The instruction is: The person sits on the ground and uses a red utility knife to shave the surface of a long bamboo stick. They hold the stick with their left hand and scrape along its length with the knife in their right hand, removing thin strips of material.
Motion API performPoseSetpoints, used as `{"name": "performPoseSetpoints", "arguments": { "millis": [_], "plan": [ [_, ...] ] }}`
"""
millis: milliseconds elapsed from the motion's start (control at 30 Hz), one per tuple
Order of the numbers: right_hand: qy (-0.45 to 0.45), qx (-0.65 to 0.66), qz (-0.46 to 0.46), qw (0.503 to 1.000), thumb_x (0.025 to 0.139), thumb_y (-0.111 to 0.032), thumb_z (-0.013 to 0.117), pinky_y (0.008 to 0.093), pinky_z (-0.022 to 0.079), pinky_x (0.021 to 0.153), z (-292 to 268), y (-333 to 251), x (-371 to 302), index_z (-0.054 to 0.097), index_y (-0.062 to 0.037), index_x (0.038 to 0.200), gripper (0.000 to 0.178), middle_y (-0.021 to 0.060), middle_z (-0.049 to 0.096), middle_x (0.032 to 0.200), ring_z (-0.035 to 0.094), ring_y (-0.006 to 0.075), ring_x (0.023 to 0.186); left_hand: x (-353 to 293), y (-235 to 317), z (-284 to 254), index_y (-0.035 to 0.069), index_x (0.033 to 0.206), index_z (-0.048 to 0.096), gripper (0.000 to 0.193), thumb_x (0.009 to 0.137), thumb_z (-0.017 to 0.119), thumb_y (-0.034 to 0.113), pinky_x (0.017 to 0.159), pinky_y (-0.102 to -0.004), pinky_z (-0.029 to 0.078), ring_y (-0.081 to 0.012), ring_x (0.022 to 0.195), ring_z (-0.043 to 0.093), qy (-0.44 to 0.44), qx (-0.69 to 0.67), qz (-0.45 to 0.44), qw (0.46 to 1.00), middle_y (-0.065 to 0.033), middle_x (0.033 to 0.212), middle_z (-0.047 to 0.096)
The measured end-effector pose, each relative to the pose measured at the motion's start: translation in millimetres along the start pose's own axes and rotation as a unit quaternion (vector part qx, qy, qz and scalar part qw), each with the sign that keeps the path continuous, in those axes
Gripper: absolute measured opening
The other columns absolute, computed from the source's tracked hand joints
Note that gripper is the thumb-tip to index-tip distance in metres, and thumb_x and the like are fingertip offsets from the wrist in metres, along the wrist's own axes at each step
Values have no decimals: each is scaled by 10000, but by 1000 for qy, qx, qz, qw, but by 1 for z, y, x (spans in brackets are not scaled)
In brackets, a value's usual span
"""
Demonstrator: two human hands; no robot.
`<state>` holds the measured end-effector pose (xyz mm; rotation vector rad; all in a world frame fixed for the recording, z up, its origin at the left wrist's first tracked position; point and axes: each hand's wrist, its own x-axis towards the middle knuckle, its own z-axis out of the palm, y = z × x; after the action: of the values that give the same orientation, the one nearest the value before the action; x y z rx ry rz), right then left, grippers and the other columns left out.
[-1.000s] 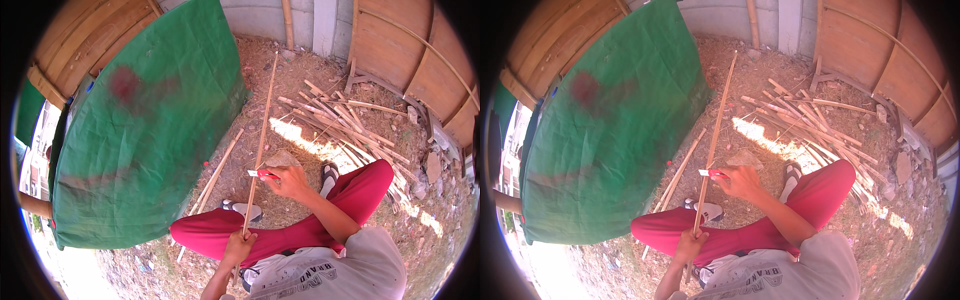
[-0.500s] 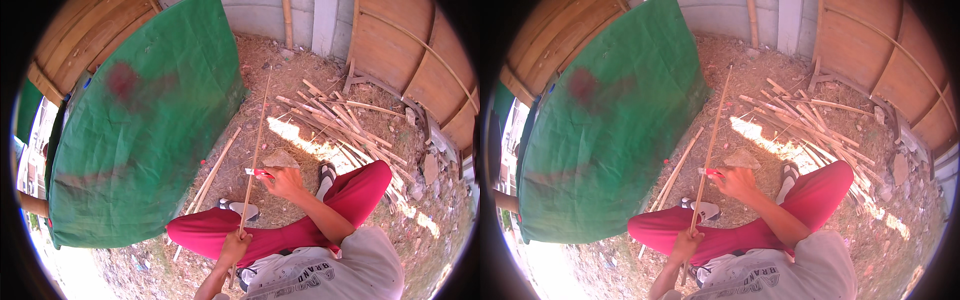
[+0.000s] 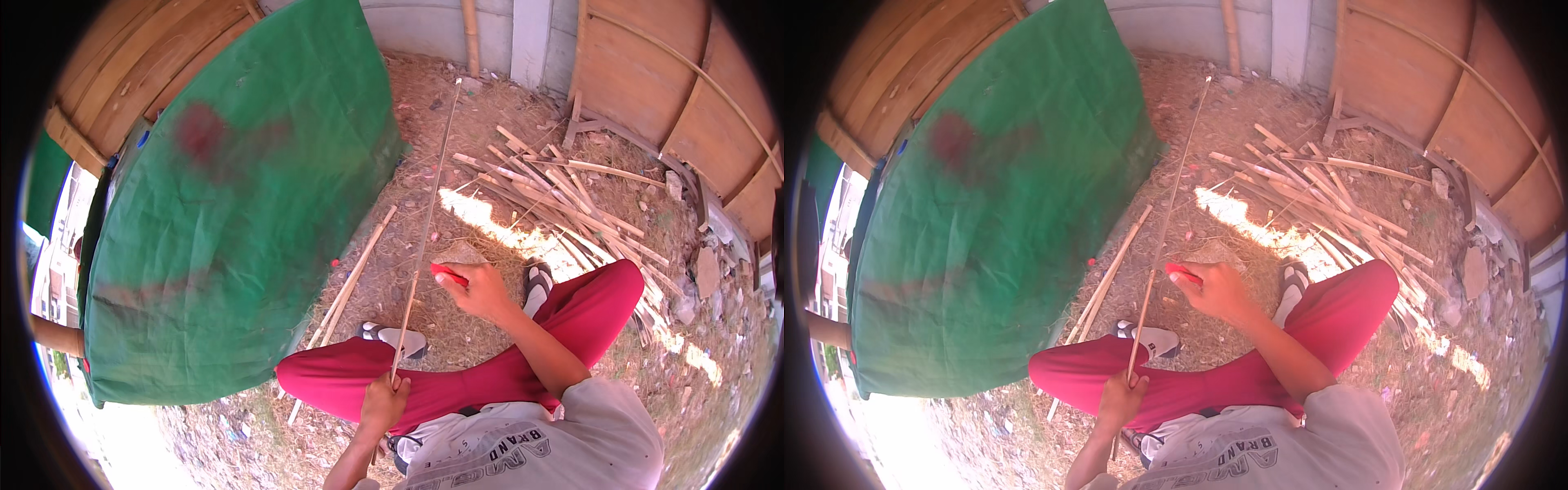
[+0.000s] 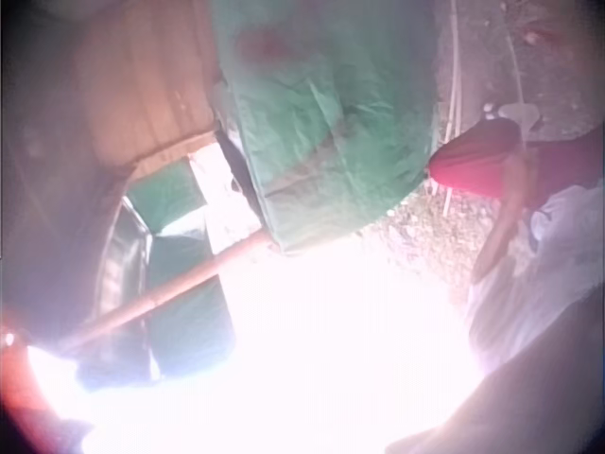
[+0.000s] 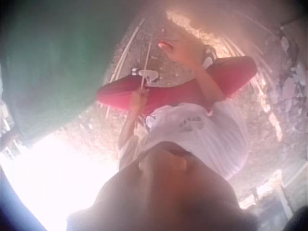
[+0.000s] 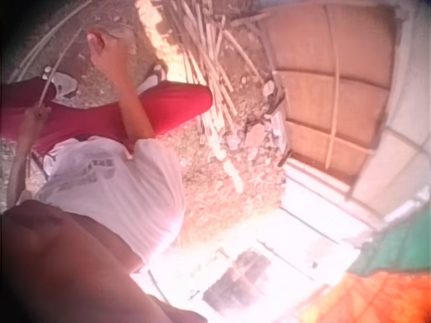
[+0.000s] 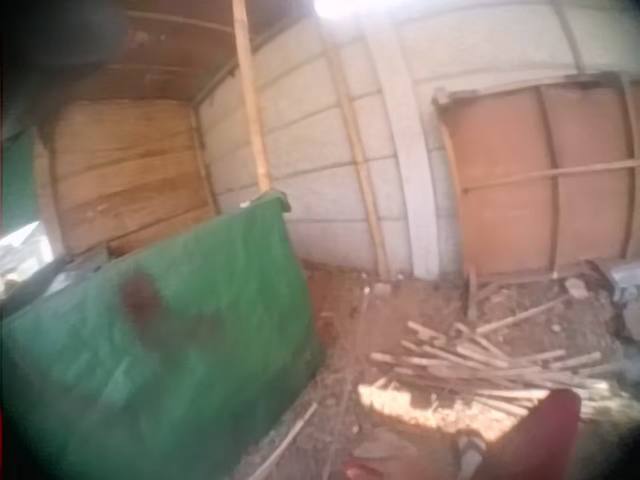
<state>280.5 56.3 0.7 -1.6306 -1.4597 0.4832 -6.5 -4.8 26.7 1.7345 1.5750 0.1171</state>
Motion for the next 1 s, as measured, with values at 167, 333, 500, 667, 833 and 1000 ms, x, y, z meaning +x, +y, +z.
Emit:
{"name": "performPoseSetpoints", "arguments": {
  "millis": [167,333,500,667,833,1000],
  "plan": [
    [-5,-32,-53,998,931,-419,693,431,524,531,15,7,-11,798,-120,1052,339,155,696,676,667,340,563,2,4,0,9,735,520,352,916,719,237,634,-492,481,-441,657,617,-13,-12,-4,1000,-228,665,591],
    [-1,-87,-70,994,924,-437,698,426,529,522,17,5,-8,801,-114,1011,351,130,716,710,672,323,559,1,-2,-2,8,738,528,326,906,718,213,636,-507,480,-462,687,629,-85,-34,-6,996,-238,675,601],
    [-2,-162,-41,986,918,-479,699,415,530,505,22,0,-17,810,-126,1026,386,124,735,740,676,312,550,-4,-9,10,8,750,540,284,900,704,185,642,-510,481,-465,699,636,26,13,34,999,-242,670,600],
    [-36,-156,38,986,925,-510,678,446,527,520,26,-1,-14,807,-142,1021,401,129,703,673,679,326,563,-6,-3,7,6,755,548,284,899,706,193,654,-509,490,-472,715,642,-31,-25,10,999,-244,679,609],
    [10,-176,123,977,927,-510,677,467,521,534,7,30,9,809,-180,1047,375,123,696,650,683,337,582,-21,-8,13,7,748,546,290,906,705,192,658,-505,495,-471,716,643,-39,14,4,999,-244,689,615],
    [36,-151,89,984,924,-521,669,452,534,548,2,29,10,815,-174,1056,398,158,678,622,668,349,550,-18,-6,6,4,778,556,271,911,698,193,657,-516,499,-477,722,649,-61,14,5,998,-238,688,617]
  ]
}}
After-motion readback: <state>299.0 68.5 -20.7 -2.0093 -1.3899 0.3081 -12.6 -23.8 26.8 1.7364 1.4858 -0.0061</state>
